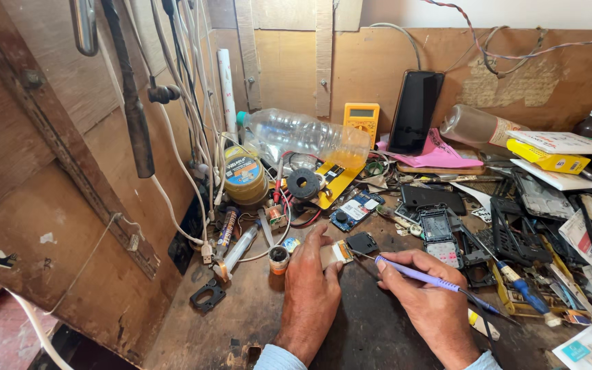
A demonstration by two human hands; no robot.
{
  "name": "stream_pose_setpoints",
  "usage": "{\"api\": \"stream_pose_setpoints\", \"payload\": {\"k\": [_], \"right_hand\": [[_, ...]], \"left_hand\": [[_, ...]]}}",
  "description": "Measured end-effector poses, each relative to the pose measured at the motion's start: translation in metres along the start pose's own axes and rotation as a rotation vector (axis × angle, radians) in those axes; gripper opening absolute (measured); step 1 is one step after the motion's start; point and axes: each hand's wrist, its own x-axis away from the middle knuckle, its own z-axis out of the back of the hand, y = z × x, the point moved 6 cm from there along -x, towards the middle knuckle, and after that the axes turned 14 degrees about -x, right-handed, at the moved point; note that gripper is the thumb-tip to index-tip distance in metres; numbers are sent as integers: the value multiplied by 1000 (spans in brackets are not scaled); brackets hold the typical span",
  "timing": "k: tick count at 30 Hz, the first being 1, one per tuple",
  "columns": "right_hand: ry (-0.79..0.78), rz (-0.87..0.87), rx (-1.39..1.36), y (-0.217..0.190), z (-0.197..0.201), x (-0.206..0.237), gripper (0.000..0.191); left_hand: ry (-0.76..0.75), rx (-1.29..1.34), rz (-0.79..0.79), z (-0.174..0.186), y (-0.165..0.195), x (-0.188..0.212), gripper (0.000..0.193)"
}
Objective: The person uses a small screwdriver to pry and adjust a small electronic component on a cluttered workbench. They then handle a small black rectangular part, aligning it with a circuit board and inspecting the assembly.
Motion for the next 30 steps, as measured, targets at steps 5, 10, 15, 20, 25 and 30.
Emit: {"api": "stream_pose_setpoints", "payload": {"k": [5, 10, 15, 20, 25, 30], "right_hand": [[6, -4, -57, 1, 1, 0, 20], [-1, -19, -30, 2, 1, 0, 20], [-3, -3, -57, 1, 0, -2, 21], [22, -13, -46, 1, 3, 0, 20], [1, -8, -11, 1, 2, 0, 20], [1, -1, -29, 3, 1, -2, 20]], "left_hand": [[7, -4, -7, -1, 1, 1, 62], [6, -1, -4, 0, 1, 1, 63], [-16, -18, 16, -1, 3, 0, 64], [-8, -16, -13, -2, 4, 1, 63], [12, 1, -19, -3, 2, 1, 63], [4, 1, -14, -3, -1, 0, 63]]}}
